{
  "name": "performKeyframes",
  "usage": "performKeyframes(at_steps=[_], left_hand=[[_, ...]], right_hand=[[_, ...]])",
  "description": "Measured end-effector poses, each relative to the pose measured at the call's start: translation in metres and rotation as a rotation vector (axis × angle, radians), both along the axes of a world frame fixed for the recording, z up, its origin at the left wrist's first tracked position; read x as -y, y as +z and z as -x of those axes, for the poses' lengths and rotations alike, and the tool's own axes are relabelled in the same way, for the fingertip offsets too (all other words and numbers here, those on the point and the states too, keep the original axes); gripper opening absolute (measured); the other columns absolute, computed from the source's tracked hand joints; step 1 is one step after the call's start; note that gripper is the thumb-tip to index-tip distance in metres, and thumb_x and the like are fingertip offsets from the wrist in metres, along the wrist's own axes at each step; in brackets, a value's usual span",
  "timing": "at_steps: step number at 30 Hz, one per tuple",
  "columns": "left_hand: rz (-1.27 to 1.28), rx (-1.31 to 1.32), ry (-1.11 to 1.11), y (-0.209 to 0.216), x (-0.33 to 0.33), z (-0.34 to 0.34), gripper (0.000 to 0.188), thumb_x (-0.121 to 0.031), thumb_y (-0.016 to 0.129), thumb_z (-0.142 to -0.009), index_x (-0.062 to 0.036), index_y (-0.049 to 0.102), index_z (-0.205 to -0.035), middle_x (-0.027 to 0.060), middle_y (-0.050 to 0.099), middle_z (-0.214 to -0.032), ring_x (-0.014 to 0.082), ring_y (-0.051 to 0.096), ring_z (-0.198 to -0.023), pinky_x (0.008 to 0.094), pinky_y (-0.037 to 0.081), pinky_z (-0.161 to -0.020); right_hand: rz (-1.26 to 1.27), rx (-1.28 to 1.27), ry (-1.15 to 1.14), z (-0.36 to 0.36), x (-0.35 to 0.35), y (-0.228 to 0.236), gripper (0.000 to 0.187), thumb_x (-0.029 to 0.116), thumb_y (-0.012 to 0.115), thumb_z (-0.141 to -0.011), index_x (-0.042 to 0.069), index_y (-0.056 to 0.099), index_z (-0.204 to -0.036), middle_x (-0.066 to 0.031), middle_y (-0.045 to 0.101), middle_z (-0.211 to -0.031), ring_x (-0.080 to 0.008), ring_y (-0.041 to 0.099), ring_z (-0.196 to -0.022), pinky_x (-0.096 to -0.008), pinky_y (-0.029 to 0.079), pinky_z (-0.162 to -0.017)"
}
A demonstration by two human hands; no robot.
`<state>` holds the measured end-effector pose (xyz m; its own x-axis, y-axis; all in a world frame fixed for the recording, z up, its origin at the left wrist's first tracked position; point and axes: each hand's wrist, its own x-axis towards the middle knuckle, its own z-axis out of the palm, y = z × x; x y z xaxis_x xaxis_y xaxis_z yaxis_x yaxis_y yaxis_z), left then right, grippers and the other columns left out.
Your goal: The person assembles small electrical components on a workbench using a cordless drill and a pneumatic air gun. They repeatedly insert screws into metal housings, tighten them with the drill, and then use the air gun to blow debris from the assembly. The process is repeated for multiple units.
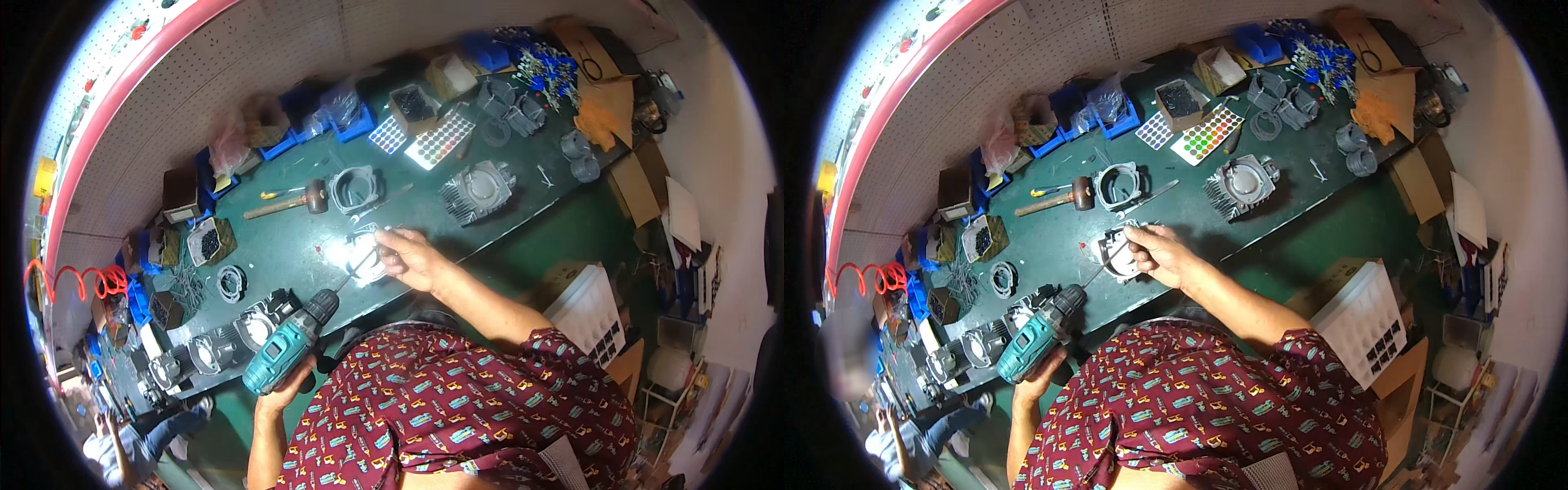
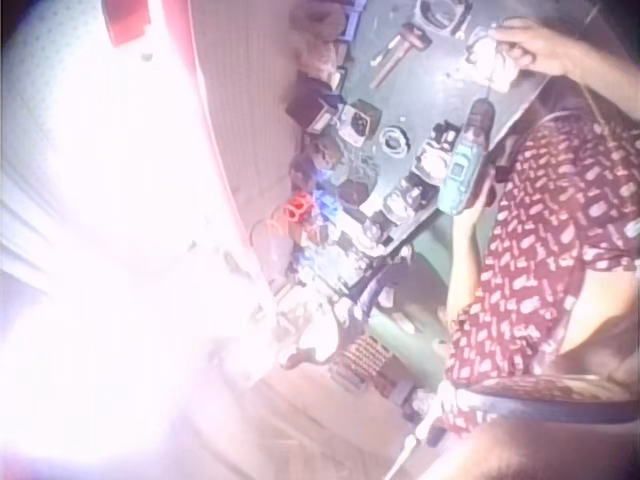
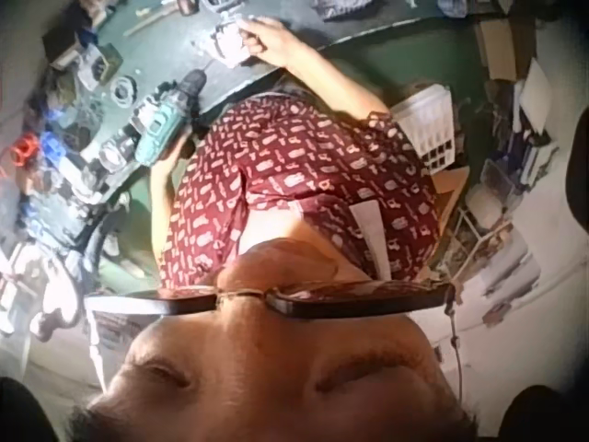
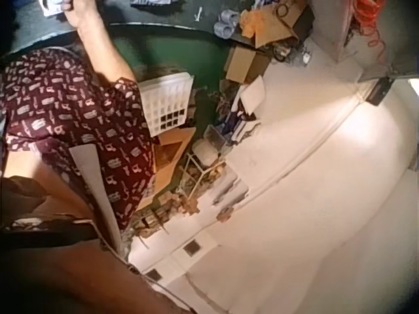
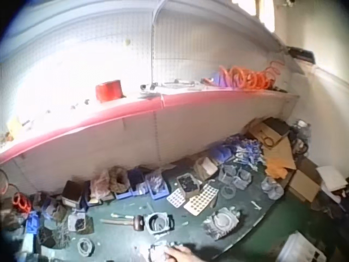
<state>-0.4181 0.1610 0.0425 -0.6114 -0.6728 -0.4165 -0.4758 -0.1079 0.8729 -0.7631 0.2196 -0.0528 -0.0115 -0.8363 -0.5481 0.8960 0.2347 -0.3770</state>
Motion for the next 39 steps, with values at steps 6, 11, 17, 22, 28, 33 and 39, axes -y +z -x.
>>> performKeyframes(at_steps=[6,11,17,22,28,33,39], left_hand=[[0.008,-0.015,0.124,-0.011,-0.024,0.003,0.033,-0.009,0.071,-0.091,-0.0029,0.062,-0.122,0.0029,0.064,-0.099,0.0163,0.061,-0.092,0.0323,0.05,-0.084],[0.052,0.084,0.175,-0.008,-0.029,0.001,0.038,-0.003,0.069,-0.092,-0.005,0.062,-0.129,0.0048,0.068,-0.108,0.0172,0.064,-0.098,0.0322,0.053,-0.085],[0.191,0.125,0.118,-0.002,-0.012,0.028,0.028,-0.008,0.075,-0.088,-0.0067,0.069,-0.115,0.002,0.069,-0.101,0.0138,0.063,-0.09,0.0303,0.051,-0.079],[0.163,0.111,0.087,-0.02,0.0,0.03,0.033,-0.008,0.074,-0.087,-0.0065,0.067,-0.119,0.0065,0.069,-0.106,0.0187,0.065,-0.094,0.033,0.052,-0.085],[0.242,0.155,-0.128,0.019,0.031,0.058,0.04,-0.006,0.074,-0.086,-0.006,0.065,-0.125,0.008,0.07,-0.111,0.0204,0.066,-0.1,0.0337,0.052,-0.089],[0.425,0.524,-0.496,0.057,0.09,0.113,0.027,-0.026,0.078,-0.079,-0.002,0.072,-0.09,0.0209,0.071,-0.082,0.0356,0.071,-0.079,0.0413,0.056,-0.073],[0.501,0.712,-0.653,0.08,0.115,0.174,0.03,-0.025,0.078,-0.076,-0.0053,0.072,-0.098,0.0189,0.073,-0.09,0.0336,0.071,-0.083,0.0418,0.058,-0.075]], right_hand=[[0.008,-0.241,0.115,0.027,0.02,0.006,0.029,0.035,0.073,-0.093,0.008,0.065,-0.097,0.003,0.056,-0.077,-0.0035,0.049,-0.059,-0.0169,0.034,-0.043],[-0.052,-0.838,0.129,0.054,0.025,-0.017,0.025,0.023,0.076,-0.088,0.002,0.073,-0.1,-0.0003,0.068,-0.081,-0.0053,0.058,-0.062,-0.0207,0.045,-0.051],[0.115,-1.288,0.273,0.045,0.035,-0.06,0.04,0.026,0.08,-0.074,-0.002,0.075,-0.102,-0.0153,0.076,-0.096,-0.0227,0.072,-0.088,-0.034,0.056,-0.082],[0.092,-1.381,0.398,0.038,0.034,-0.055,0.039,0.025,0.079,-0.073,0.003,0.075,-0.105,-0.0194,0.072,-0.09,-0.03,0.071,-0.083,-0.0394,0.055,-0.076],[0.168,-1.619,0.445,0.033,0.03,-0.064,0.035,0.023,0.078,-0.076,0.006,0.074,-0.106,-0.0175,0.07,-0.102,-0.0374,0.066,-0.099,-0.0452,0.053,-0.087],[0.207,-1.67,0.478,0.036,0.031,-0.055,0.033,0.022,0.077,-0.077,0.006,0.075,-0.106,-0.0178,0.07,-0.105,-0.0382,0.066,-0.099,-0.0451,0.053,-0.088],[0.318,-1.702,0.453,0.037,0.032,-0.073,0.035,0.023,0.075,-0.074,0.008,0.074,-0.106,-0.0153,0.069,-0.099,-0.0354,0.067,-0.096,-0.0442,0.054,-0.082]])
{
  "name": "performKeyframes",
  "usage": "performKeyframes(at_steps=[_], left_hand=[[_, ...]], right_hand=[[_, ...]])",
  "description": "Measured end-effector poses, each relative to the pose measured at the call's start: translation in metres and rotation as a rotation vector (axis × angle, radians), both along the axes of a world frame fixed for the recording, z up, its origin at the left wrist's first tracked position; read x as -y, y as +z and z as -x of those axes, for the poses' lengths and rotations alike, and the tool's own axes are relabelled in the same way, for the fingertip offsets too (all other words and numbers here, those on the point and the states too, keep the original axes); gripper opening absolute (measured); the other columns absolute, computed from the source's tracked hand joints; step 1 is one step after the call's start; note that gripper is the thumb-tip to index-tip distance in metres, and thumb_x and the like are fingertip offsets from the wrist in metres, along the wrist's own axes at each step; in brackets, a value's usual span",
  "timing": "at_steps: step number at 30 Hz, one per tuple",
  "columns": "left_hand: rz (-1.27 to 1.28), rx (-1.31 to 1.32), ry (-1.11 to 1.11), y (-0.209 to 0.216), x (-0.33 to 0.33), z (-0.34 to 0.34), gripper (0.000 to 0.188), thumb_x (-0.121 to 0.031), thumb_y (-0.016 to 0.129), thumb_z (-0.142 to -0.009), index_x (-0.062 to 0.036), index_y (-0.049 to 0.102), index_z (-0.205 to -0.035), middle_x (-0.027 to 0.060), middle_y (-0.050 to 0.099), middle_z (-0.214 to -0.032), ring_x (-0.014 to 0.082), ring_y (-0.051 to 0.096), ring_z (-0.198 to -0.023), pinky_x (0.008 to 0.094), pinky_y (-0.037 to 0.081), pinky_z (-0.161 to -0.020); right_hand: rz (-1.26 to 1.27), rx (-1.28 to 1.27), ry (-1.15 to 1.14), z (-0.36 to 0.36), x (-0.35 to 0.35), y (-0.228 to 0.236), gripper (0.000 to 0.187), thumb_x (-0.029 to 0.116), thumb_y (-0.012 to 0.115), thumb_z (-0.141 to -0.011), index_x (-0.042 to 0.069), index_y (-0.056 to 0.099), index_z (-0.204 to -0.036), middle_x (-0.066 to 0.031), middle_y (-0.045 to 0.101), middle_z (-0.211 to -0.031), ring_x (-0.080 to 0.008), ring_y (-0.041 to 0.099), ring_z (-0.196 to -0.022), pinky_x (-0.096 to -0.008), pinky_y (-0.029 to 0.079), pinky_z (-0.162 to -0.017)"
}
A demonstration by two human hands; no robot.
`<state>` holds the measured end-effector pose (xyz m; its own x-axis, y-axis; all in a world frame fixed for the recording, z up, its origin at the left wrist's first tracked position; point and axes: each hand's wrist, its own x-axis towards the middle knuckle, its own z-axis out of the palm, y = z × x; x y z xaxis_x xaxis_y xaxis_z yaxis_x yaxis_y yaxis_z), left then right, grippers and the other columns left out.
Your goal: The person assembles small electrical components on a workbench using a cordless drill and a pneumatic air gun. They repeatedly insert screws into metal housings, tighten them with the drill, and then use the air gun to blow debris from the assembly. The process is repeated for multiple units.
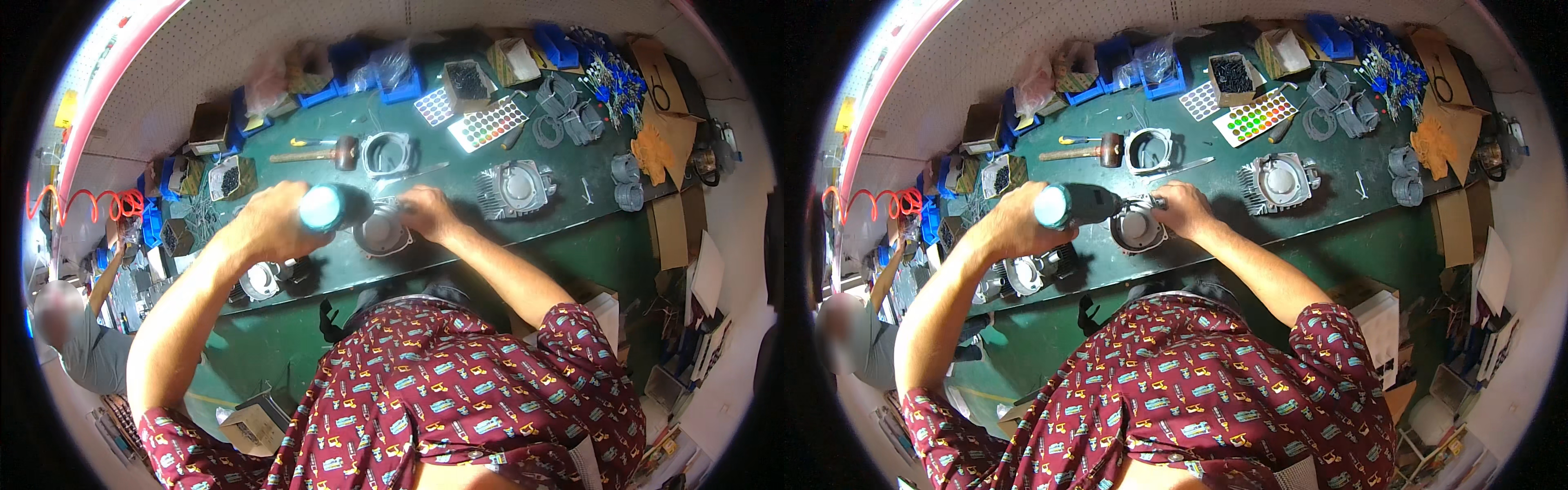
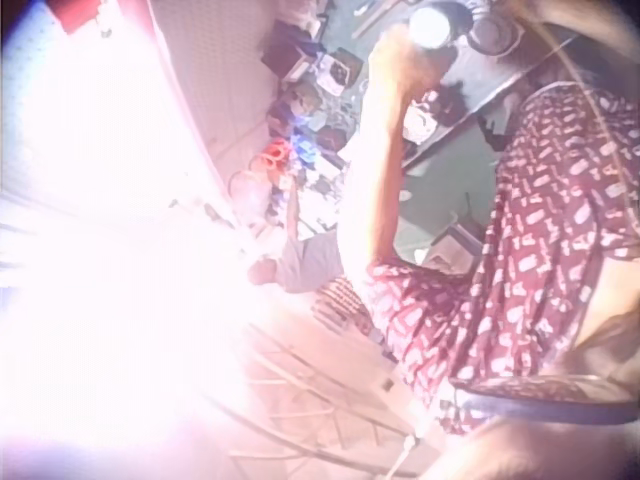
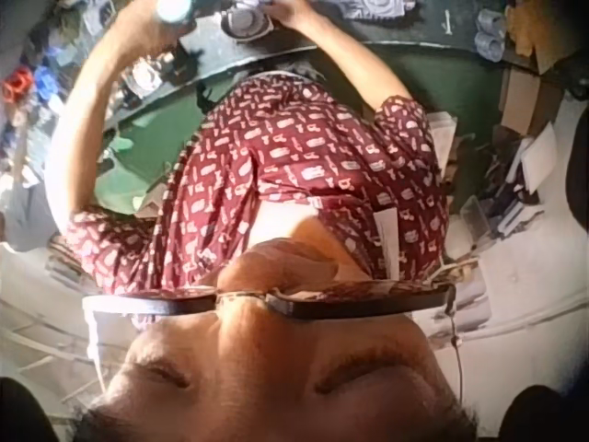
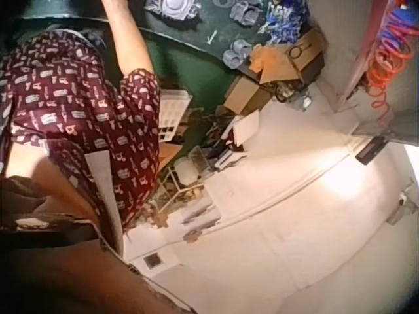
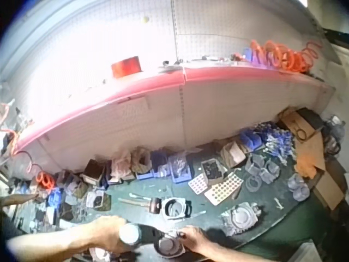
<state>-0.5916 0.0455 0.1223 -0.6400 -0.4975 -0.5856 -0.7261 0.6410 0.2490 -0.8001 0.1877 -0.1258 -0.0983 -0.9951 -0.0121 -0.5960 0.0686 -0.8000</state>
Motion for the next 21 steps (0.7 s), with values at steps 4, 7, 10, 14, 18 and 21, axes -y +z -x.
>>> performKeyframes(at_steps=[4,7,10,14,18,21], left_hand=[[-0.004,0.059,-0.017,0.004,0.001,0.016,0.034,-0.025,0.08,-0.073,-0.0044,0.073,-0.099,0.0165,0.074,-0.09,0.0316,0.072,-0.083,0.0415,0.058,-0.077],[-0.018,0.011,0.027,0.001,0.002,0.011,0.033,-0.022,0.078,-0.074,-0.0029,0.072,-0.1,0.0177,0.074,-0.09,0.031,0.072,-0.083,0.0408,0.058,-0.077],[-0.028,-0.004,0.05,-0.001,0.0,0.008,0.032,-0.02,0.076,-0.075,-0.0028,0.071,-0.102,0.0181,0.073,-0.092,0.0299,0.072,-0.085,0.0401,0.057,-0.079],[-0.106,-0.091,0.053,-0.005,0.0,0.005,0.037,-0.018,0.074,-0.078,-0.0036,0.068,-0.112,0.0159,0.073,-0.098,0.0287,0.069,-0.088,0.0389,0.056,-0.083],[-0.147,-0.138,0.088,-0.008,-0.004,-0.002,0.04,-0.017,0.073,-0.081,-0.003,0.065,-0.117,0.0141,0.072,-0.101,0.027,0.067,-0.09,0.0382,0.054,-0.086],[-0.153,-0.095,0.066,-0.005,-0.008,-0.002,0.04,-0.018,0.076,-0.081,-0.0021,0.064,-0.116,0.0137,0.072,-0.099,0.0241,0.066,-0.088,0.0373,0.054,-0.085]], right_hand=[[-0.024,0.006,-0.033,-0.003,0.0,0.002,0.033,0.025,0.075,-0.075,0.008,0.075,-0.104,-0.014,0.069,-0.098,-0.0341,0.067,-0.095,-0.0432,0.054,-0.082],[-0.007,0.006,-0.045,-0.005,0.0,0.008,0.032,0.027,0.075,-0.077,0.007,0.075,-0.103,-0.0136,0.069,-0.099,-0.0332,0.067,-0.096,-0.0425,0.054,-0.082],[0.011,0.017,-0.029,-0.006,-0.001,0.006,0.032,0.026,0.075,-0.077,0.007,0.074,-0.103,-0.0134,0.069,-0.098,-0.0335,0.067,-0.096,-0.0428,0.054,-0.082],[-0.012,0.013,-0.051,-0.008,-0.002,0.005,0.031,0.024,0.075,-0.076,0.005,0.073,-0.101,-0.0138,0.068,-0.095,-0.0347,0.066,-0.094,-0.0443,0.053,-0.08],[-0.027,0.057,-0.113,-0.014,-0.006,0.009,0.028,0.022,0.075,-0.076,0.005,0.072,-0.097,-0.0154,0.066,-0.092,-0.0353,0.066,-0.091,-0.0448,0.053,-0.079],[-0.058,0.058,-0.178,-0.019,-0.011,0.014,0.027,0.022,0.073,-0.077,0.005,0.073,-0.098,-0.0154,0.067,-0.093,-0.0352,0.066,-0.092,-0.044,0.053,-0.079]])
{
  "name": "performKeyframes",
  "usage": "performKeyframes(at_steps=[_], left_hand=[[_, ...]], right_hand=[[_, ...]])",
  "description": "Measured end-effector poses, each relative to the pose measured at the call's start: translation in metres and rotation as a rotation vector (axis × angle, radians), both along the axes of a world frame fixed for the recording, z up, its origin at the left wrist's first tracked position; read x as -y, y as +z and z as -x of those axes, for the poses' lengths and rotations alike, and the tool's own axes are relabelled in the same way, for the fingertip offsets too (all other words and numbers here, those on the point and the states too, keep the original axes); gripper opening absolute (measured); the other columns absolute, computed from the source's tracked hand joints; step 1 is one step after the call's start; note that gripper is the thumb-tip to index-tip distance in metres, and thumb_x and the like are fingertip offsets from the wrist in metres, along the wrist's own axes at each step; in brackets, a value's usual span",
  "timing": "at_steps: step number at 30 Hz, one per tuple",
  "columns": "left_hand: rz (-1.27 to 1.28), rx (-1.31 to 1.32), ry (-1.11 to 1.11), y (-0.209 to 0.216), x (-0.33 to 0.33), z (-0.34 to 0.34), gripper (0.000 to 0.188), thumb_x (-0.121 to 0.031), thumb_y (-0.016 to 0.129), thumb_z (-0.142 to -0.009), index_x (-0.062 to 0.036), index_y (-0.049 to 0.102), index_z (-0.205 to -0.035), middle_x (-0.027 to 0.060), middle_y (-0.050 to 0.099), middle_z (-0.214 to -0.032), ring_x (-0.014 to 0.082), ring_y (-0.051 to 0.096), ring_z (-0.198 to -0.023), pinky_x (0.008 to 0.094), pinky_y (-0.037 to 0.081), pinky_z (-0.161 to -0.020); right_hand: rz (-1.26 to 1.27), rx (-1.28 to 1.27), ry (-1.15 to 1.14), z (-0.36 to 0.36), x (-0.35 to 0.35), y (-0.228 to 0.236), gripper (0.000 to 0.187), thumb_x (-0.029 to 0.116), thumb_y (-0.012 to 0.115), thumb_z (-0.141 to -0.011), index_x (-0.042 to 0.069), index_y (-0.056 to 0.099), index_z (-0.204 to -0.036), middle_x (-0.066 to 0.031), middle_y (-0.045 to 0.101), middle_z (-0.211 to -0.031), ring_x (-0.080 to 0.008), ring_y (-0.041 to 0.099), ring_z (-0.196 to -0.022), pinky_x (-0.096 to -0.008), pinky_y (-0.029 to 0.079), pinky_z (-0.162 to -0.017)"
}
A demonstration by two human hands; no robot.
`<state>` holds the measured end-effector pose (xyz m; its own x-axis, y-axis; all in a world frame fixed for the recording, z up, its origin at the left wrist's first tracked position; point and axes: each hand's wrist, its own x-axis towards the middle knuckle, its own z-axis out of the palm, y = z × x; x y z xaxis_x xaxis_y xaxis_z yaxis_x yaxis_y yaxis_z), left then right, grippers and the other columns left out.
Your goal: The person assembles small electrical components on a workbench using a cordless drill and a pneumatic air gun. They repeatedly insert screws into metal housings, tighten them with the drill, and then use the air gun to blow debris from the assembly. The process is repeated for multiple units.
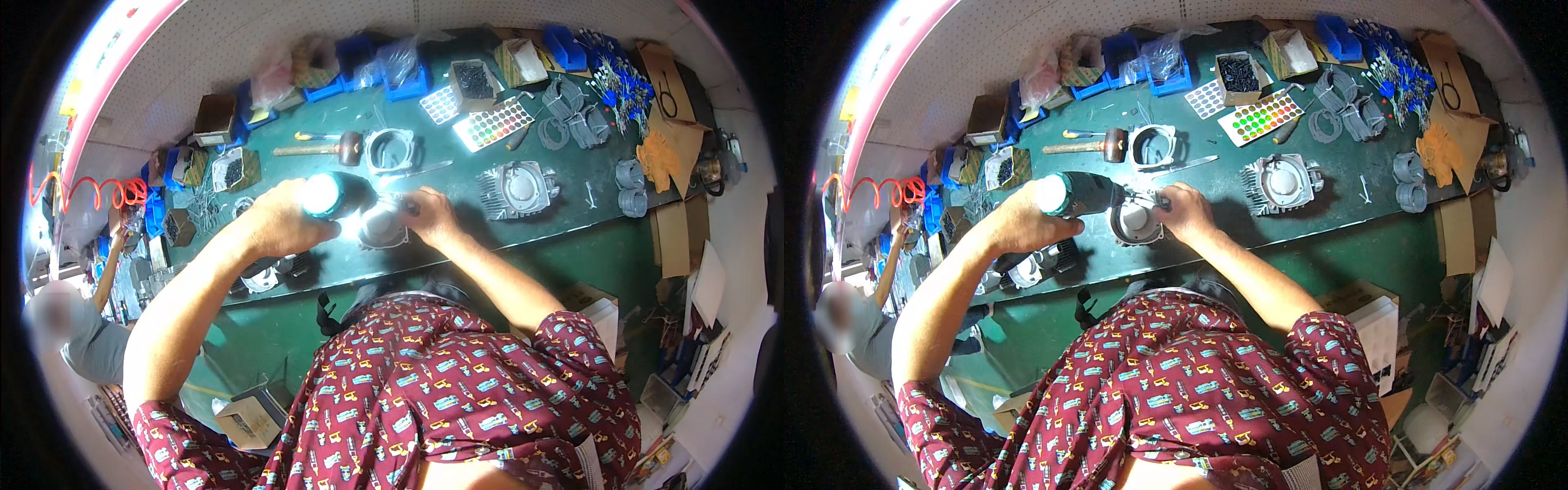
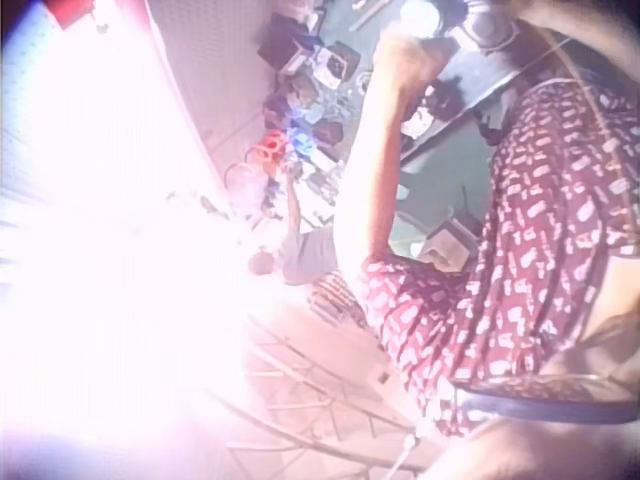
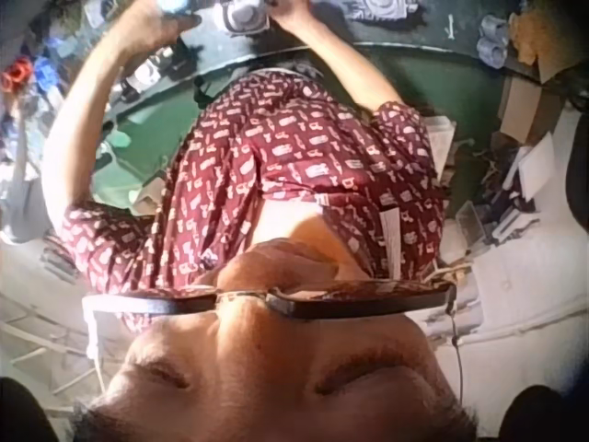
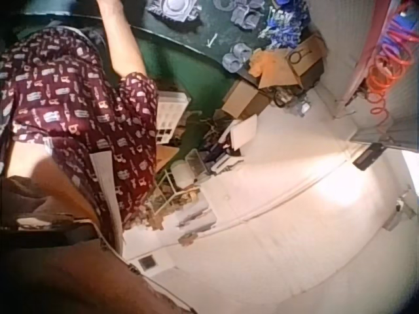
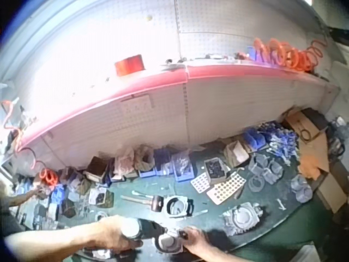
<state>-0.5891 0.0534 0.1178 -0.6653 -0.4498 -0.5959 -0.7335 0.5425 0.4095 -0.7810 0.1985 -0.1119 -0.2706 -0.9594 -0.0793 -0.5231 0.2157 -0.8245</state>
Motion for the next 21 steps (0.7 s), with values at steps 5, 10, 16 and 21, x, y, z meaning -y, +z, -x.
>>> performKeyframes(at_steps=[5,10,16,21], left_hand=[[-0.05,-0.139,0.074,0.021,-0.003,-0.013,0.039,-0.02,0.076,-0.08,-0.0016,0.066,-0.113,0.0191,0.072,-0.099,0.0313,0.069,-0.091,0.0406,0.055,-0.083],[-0.145,-0.377,0.24,0.023,-0.023,-0.047,0.045,-0.012,0.075,-0.084,-0.0028,0.063,-0.126,0.0134,0.071,-0.111,0.0211,0.065,-0.099,0.0351,0.052,-0.092],[-0.279,-0.431,0.634,-0.012,-0.07,-0.11,0.037,-0.012,0.078,-0.087,-0.0069,0.067,-0.122,0.0057,0.07,-0.113,0.0174,0.064,-0.101,0.0338,0.052,-0.091],[-0.391,-0.509,0.787,-0.034,-0.103,-0.118,0.033,-0.021,0.079,-0.088,-0.008,0.069,-0.117,0.0034,0.071,-0.107,0.0163,0.065,-0.098,0.033,0.053,-0.088]], right_hand=[[-0.001,0.022,-0.028,-0.001,-0.006,0.005,0.031,0.022,0.072,-0.079,0.002,0.072,-0.103,-0.0165,0.07,-0.095,-0.034,0.069,-0.092,-0.0413,0.054,-0.082],[-0.048,0.464,-0.181,0.024,-0.009,-0.005,0.028,0.016,0.054,-0.094,0.0,0.072,-0.109,-0.0103,0.071,-0.086,-0.0153,0.065,-0.075,-0.0302,0.053,-0.064],[-0.157,1.109,-0.215,0.03,-0.016,0.036,0.023,0.015,0.054,-0.102,0.006,0.056,-0.123,-0.0049,0.065,-0.09,-0.0068,0.057,-0.07,-0.0212,0.048,-0.057],[-0.205,1.296,-0.171,0.036,-0.014,0.052,0.019,0.022,0.057,-0.103,0.008,0.059,-0.116,-0.0075,0.068,-0.097,-0.0077,0.06,-0.073,-0.0211,0.051,-0.061]])
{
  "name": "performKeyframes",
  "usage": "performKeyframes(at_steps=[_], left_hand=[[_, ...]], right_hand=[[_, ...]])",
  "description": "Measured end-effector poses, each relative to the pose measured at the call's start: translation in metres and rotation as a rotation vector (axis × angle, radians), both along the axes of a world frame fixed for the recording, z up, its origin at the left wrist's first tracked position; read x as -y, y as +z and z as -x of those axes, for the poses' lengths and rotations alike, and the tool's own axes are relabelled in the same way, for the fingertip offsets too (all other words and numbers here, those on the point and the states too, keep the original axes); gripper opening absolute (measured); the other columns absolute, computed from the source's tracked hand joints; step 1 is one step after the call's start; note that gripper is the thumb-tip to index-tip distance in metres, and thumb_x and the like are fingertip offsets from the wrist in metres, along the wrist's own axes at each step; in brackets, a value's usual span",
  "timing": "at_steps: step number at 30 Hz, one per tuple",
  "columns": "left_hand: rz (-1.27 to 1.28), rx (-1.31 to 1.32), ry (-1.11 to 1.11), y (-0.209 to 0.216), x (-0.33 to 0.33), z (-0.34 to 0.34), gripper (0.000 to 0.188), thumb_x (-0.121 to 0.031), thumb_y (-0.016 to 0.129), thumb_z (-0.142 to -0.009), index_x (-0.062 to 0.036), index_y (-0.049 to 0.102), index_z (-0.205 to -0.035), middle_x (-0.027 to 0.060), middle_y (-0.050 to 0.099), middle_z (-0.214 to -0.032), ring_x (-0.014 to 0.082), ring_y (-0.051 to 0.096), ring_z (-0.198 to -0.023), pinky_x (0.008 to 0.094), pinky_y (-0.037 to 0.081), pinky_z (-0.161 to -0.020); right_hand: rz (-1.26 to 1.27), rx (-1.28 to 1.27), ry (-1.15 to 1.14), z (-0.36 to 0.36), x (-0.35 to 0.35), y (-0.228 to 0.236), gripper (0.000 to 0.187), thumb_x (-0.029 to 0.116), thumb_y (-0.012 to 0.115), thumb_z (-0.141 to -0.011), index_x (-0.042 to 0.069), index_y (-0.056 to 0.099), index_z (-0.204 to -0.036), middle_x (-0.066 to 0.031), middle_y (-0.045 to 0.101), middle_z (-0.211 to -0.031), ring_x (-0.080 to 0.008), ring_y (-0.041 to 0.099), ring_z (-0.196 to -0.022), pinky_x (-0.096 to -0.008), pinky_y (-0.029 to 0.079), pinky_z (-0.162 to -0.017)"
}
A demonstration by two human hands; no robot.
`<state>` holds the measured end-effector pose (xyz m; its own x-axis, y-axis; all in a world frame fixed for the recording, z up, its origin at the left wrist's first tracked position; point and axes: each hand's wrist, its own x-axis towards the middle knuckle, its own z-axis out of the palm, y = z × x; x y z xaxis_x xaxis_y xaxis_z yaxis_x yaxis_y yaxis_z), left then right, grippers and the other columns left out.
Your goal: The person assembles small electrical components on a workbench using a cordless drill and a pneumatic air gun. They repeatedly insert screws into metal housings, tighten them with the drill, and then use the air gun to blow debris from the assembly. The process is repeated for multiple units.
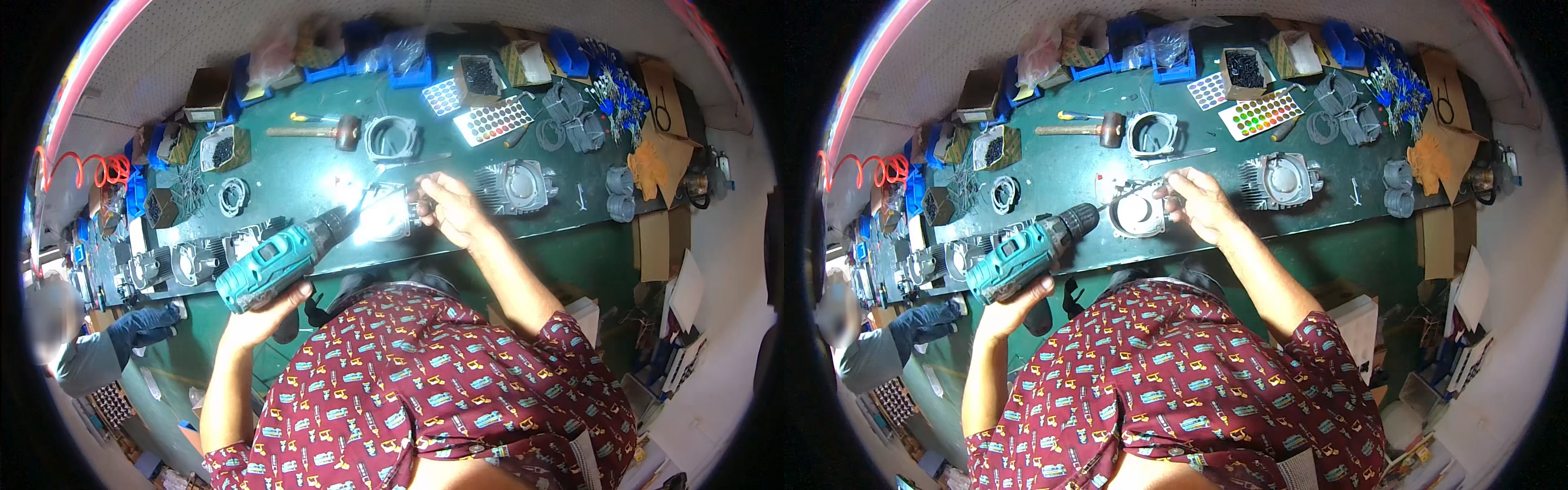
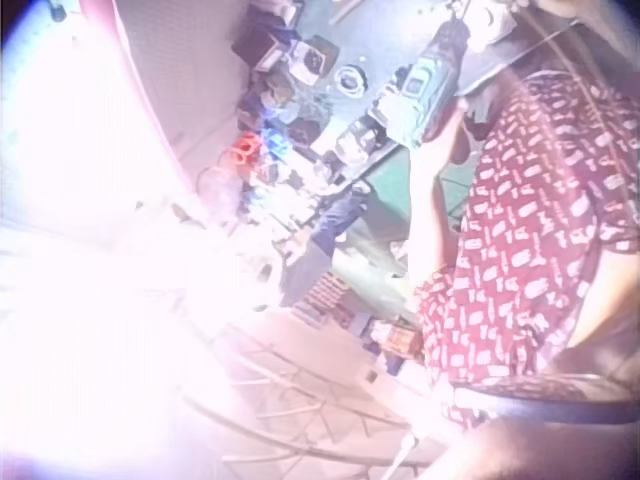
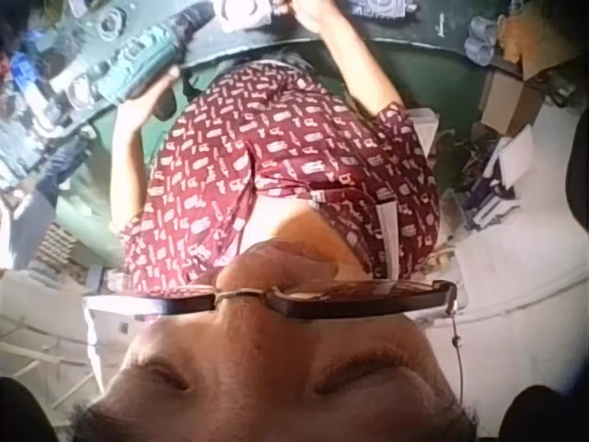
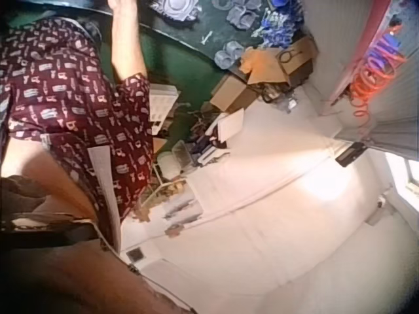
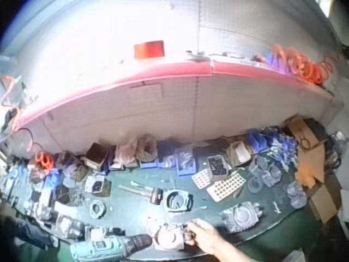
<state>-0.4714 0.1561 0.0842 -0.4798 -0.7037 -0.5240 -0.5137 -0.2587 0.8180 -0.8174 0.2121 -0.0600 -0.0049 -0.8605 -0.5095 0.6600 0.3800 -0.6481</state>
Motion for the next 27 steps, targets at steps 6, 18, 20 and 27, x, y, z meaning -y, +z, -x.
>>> performKeyframes(at_steps=[6,18,20,27], left_hand=[[-0.047,-0.034,0.027,-0.013,-0.006,-0.022,0.034,-0.022,0.078,-0.089,-0.0082,0.069,-0.118,0.0037,0.071,-0.107,0.0162,0.065,-0.096,0.033,0.054,-0.086],[-0.037,-0.012,-0.031,-0.007,-0.001,-0.032,0.031,-0.021,0.078,-0.089,-0.008,0.07,-0.116,0.0029,0.072,-0.105,0.0157,0.066,-0.094,0.0331,0.054,-0.083],[-0.026,-0.05,-0.024,-0.004,-0.001,-0.028,0.031,-0.019,0.078,-0.088,-0.0085,0.07,-0.116,0.0026,0.072,-0.104,0.0153,0.066,-0.094,0.033,0.054,-0.083],[0.068,-0.013,-0.001,-0.027,-0.004,-0.048,0.034,-0.016,0.079,-0.087,-0.0069,0.069,-0.117,0.0037,0.071,-0.103,0.0142,0.065,-0.093,0.0323,0.054,-0.082]], right_hand=[[-0.004,0.115,-0.015,-0.025,0.006,-0.01,0.017,0.018,0.062,-0.101,0.005,0.066,-0.112,-0.0047,0.068,-0.096,-0.0053,0.058,-0.073,-0.0186,0.049,-0.061],[0.044,0.208,0.185,-0.006,0.003,0.005,0.024,0.015,0.062,-0.1,-0.002,0.065,-0.117,-0.0019,0.06,-0.09,-0.0046,0.051,-0.07,-0.0175,0.042,-0.056],[0.043,0.23,0.233,-0.001,0.006,0.001,0.024,0.015,0.061,-0.1,-0.002,0.065,-0.116,-0.0017,0.059,-0.089,-0.0042,0.05,-0.068,-0.0174,0.041,-0.054],[0.063,-0.599,-0.164,-0.025,0.022,-0.032,0.021,0.021,0.063,-0.098,0.001,0.069,-0.096,-0.0013,0.064,-0.076,-0.0097,0.056,-0.064,-0.0263,0.047,-0.058]])
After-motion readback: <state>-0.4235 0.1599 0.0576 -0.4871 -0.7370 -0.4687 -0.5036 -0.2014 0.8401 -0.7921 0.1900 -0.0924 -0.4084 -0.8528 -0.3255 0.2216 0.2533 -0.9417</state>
